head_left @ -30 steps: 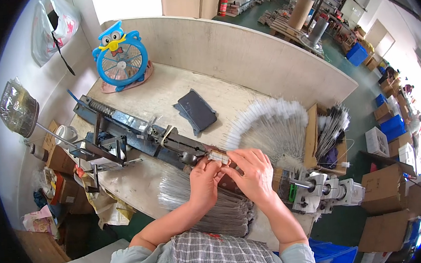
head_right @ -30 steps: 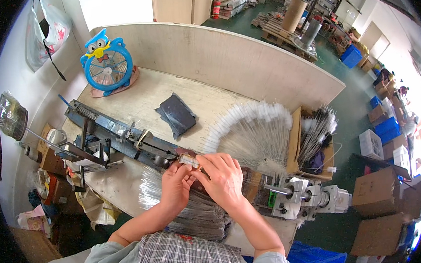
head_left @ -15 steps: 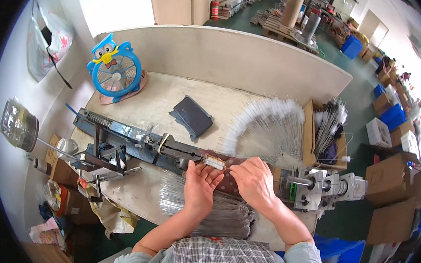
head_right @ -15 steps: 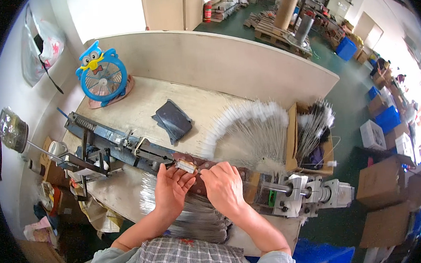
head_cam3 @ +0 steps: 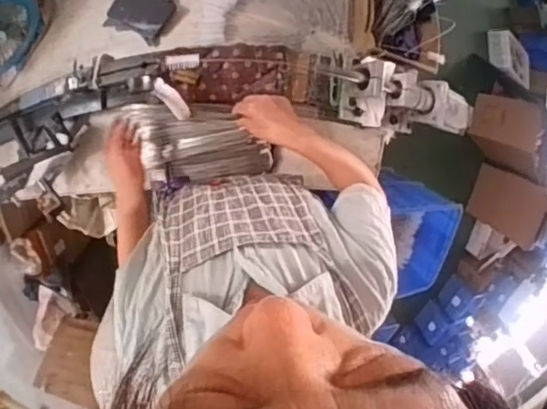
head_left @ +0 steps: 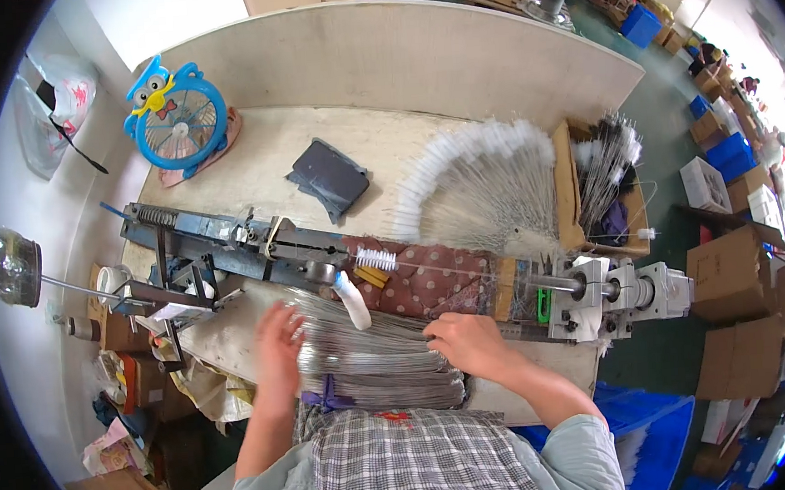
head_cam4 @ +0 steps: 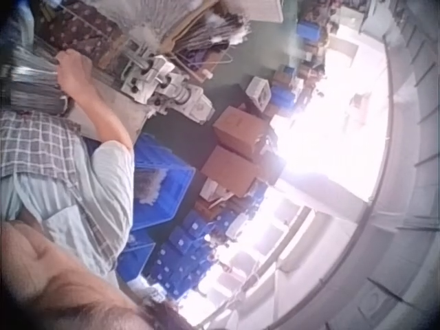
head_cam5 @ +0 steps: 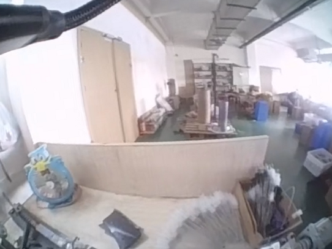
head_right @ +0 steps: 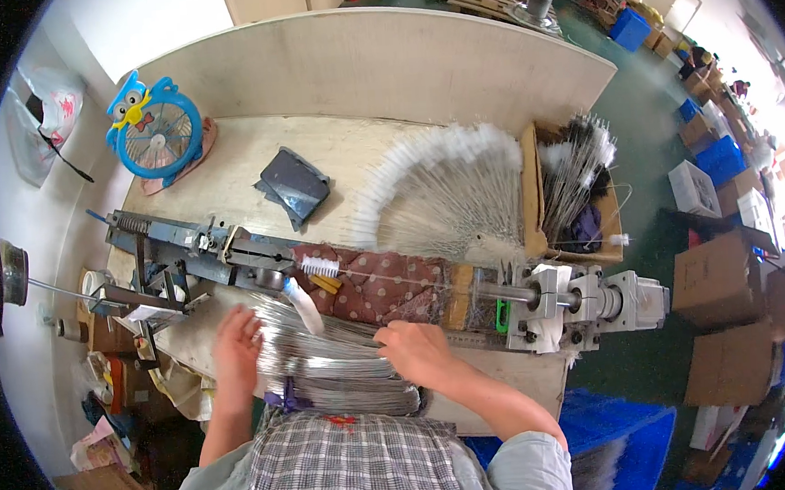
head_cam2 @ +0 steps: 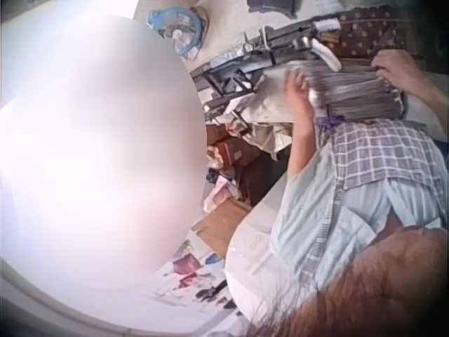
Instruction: Assembling small bristled brushes using a specialized industrial assembly machine.
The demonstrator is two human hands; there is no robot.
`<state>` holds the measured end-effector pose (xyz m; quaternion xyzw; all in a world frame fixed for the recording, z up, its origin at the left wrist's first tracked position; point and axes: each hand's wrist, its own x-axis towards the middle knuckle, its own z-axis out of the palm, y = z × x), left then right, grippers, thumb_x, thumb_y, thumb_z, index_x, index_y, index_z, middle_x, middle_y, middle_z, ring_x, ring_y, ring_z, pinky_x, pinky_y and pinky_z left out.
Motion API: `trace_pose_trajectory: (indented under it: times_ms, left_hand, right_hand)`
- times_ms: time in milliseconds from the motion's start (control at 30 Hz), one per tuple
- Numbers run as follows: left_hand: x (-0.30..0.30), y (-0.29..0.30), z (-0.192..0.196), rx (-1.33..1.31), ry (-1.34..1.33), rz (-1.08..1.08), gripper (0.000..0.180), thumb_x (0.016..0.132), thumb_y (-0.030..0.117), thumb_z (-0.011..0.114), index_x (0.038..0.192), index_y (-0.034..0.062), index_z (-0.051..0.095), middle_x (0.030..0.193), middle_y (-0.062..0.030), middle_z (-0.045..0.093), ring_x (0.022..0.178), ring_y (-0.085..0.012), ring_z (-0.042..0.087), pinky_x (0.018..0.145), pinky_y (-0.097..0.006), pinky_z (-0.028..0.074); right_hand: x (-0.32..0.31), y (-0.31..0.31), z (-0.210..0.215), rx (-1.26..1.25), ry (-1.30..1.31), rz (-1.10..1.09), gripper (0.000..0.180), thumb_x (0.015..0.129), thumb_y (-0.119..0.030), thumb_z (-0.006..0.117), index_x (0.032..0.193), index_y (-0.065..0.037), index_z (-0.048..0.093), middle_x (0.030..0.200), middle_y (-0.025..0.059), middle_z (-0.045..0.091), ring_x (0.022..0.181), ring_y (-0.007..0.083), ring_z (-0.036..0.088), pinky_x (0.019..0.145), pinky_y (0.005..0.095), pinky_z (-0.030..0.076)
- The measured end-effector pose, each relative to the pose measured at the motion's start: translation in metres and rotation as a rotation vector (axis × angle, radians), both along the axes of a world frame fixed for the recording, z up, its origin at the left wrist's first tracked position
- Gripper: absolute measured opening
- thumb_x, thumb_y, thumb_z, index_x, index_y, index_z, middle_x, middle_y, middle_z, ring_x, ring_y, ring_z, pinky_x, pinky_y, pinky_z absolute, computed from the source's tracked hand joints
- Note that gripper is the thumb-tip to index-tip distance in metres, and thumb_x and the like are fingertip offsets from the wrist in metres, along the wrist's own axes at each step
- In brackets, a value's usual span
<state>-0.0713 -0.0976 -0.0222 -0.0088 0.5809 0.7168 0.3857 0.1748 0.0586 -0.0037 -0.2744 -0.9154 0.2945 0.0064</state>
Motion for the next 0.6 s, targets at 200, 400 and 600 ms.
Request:
trace_pose_trajectory:
  times_ms: [200, 400, 600]
  left_hand:
    - [-0.172, -0.157, -0.079, 0.215, -0.119, 0.59, 0.033, 0.081, 0.04, 0.068, 0.09, 0.0103, 0.057, 0.076, 0.0009, 0.06, 0.063, -0.0096, 0.054, 0.054, -0.021, 0.041]
    - [-0.23, -0.199, -0.078, 0.044, 0.055, 0.763, 0.037, 0.079, 0.04, 0.071, 0.097, 0.0095, 0.059, 0.087, 0.0, 0.062, 0.075, -0.0077, 0.058, 0.058, -0.02, 0.046]
    - [-0.145, -0.135, -0.078, 0.057, 0.018, 0.753, 0.039, 0.086, 0.041, 0.061, 0.105, 0.0069, 0.057, 0.096, -0.0045, 0.064, 0.087, -0.0151, 0.06, 0.08, -0.028, 0.048]
  right_hand:
    - [-0.001, -0.002, 0.015, 0.002, 0.056, -0.018, 0.016, 0.082, -0.022, 0.059, 0.09, -0.01, 0.066, 0.087, 0.0074, 0.063, 0.082, 0.0277, 0.063, 0.069, 0.0407, 0.05]
    - [-0.002, 0.003, 0.021, -0.013, -0.097, 0.012, 0.011, 0.081, -0.017, 0.058, 0.084, -0.011, 0.067, 0.089, 0.0041, 0.064, 0.084, 0.0252, 0.063, 0.07, 0.0395, 0.05]
    - [0.008, 0.004, 0.038, 0.074, -0.102, -0.008, 0.01, 0.082, -0.014, 0.057, 0.083, -0.012, 0.066, 0.088, 0.0027, 0.062, 0.081, 0.0248, 0.061, 0.067, 0.0386, 0.05]
